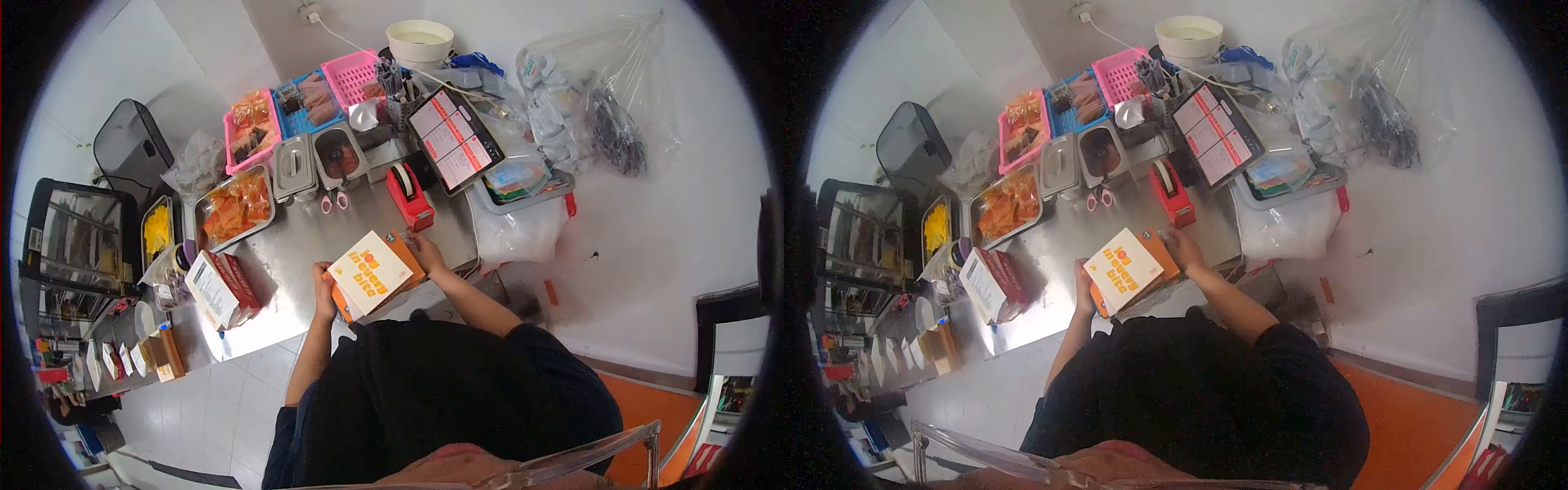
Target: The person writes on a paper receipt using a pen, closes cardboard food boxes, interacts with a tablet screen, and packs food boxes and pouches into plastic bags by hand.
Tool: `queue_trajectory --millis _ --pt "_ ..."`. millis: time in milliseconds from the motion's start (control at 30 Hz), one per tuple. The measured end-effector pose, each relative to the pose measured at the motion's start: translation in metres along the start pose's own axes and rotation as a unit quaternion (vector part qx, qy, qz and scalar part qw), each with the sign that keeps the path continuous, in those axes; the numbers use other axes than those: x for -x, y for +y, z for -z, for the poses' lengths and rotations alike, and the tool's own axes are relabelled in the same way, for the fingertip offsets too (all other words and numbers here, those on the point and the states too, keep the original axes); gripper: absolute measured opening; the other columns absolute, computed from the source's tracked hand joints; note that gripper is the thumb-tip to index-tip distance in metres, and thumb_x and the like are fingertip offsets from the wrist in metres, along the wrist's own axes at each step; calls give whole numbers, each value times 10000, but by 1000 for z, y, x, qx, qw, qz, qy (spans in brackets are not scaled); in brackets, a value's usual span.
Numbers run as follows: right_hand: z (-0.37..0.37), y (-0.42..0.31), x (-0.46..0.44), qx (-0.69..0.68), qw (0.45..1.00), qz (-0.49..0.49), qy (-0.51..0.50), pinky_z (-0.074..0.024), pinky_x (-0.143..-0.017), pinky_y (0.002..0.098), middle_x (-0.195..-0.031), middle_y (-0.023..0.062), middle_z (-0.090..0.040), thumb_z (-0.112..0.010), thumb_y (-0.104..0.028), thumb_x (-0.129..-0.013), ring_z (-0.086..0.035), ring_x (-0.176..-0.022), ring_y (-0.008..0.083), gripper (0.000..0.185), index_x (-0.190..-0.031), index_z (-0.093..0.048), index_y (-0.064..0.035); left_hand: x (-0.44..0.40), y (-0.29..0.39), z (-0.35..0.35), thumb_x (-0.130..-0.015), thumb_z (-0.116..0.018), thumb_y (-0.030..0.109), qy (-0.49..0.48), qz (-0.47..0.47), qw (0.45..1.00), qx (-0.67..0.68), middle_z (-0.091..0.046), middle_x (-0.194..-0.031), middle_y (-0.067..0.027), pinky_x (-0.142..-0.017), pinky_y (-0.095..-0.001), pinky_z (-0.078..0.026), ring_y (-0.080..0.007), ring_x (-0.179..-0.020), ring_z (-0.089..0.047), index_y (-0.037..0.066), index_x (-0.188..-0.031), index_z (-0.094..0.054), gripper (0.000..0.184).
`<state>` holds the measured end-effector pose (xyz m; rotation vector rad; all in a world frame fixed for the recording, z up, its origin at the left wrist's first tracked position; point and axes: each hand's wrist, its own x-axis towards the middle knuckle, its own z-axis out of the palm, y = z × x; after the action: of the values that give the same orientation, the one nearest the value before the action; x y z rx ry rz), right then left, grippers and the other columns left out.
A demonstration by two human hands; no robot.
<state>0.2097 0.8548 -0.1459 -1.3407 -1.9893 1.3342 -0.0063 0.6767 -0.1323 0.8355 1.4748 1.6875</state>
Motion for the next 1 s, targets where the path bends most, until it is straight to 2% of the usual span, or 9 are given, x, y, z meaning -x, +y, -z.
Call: queue_trajectory --millis 167,267,367,467,567,700,833,933,1000 --pt "-3 -3 3 -60 997 39 19 -465 -775 411 -963 190 -630 -563 -278 -840 -597 -932 355 318 -1074 -574 -64 -7 -6 1 -858 -425 410 6 -1 1000 11 -454 -892 -90 -792 -288 -368 -164 -897 -432 -7 -930 -456 424" --pt "17 -31 12 42 993 96 48 -467 -759 403 -915 194 -635 -577 -265 -822 -597 -903 361 303 -1032 -582 -47 -1 6 1 -862 -427 426 27 27 999 9 -495 -894 -117 -775 -302 -392 -192 -859 -476 -21 -951 -490 461" --pt "20 -20 -1 71 994 71 31 -469 -745 376 -896 191 -639 -583 -229 -802 -619 -862 324 306 -1025 -591 -20 4 -5 19 -849 -495 381 95 -81 955 -270 -548 -889 -158 -723 -339 -434 -263 -796 -535 -31 -997 -533 439" --pt "1 -9 -12 -77 992 9 100 -475 -692 326 -888 127 -635 -648 -204 -785 -622 -822 201 246 -971 -627 -45 6 -29 45 -839 -552 257 -17 4 893 -449 -576 -859 -178 -686 -371 -455 -319 -758 -556 -16 -994 -583 315" --pt "9 -32 -19 -32 993 -99 -51 -474 -694 310 -928 107 -648 -648 -201 -790 -616 -839 179 234 -949 -653 -29 -9 18 27 -827 -578 143 -71 131 861 -486 -584 -818 -172 -652 -381 -454 -324 -758 -569 -8 -921 -609 181" --pt "0 -32 -12 -165 981 4 105 -466 -767 283 -974 106 -650 -635 -188 -808 -605 -884 166 237 -967 -657 -13 -14 40 1 -836 -568 65 213 -138 868 -427 -538 -769 -136 -638 -335 -436 -269 -693 -528 -8 -820 -593 79" --pt "8 -36 20 -247 944 113 187 -452 -813 269 -973 123 -646 -629 -168 -809 -599 -911 167 234 -981 -649 -11 15 58 -9 -814 -590 25 193 -219 890 -349 -525 -778 -113 -669 -318 -430 -226 -723 -527 -17 -878 -568 79" --pt "11 10 40 -113 985 52 117 -456 -772 278 -908 134 -642 -678 -192 -767 -607 -856 193 247 -938 -651 -16 49 60 -19 -806 -595 43 230 -179 884 -366 -541 -802 -129 -717 -315 -440 -227 -778 -545 -44 -946 -525 180" --pt "27 23 44 1 1000 12 25 -464 -720 296 -833 138 -637 -698 -197 -743 -615 -796 212 237 -881 -646 -11 76 34 10 -793 -588 47 77 89 905 -408 -560 -807 -131 -679 -307 -470 -199 -738 -565 -56 -936 -489 202"
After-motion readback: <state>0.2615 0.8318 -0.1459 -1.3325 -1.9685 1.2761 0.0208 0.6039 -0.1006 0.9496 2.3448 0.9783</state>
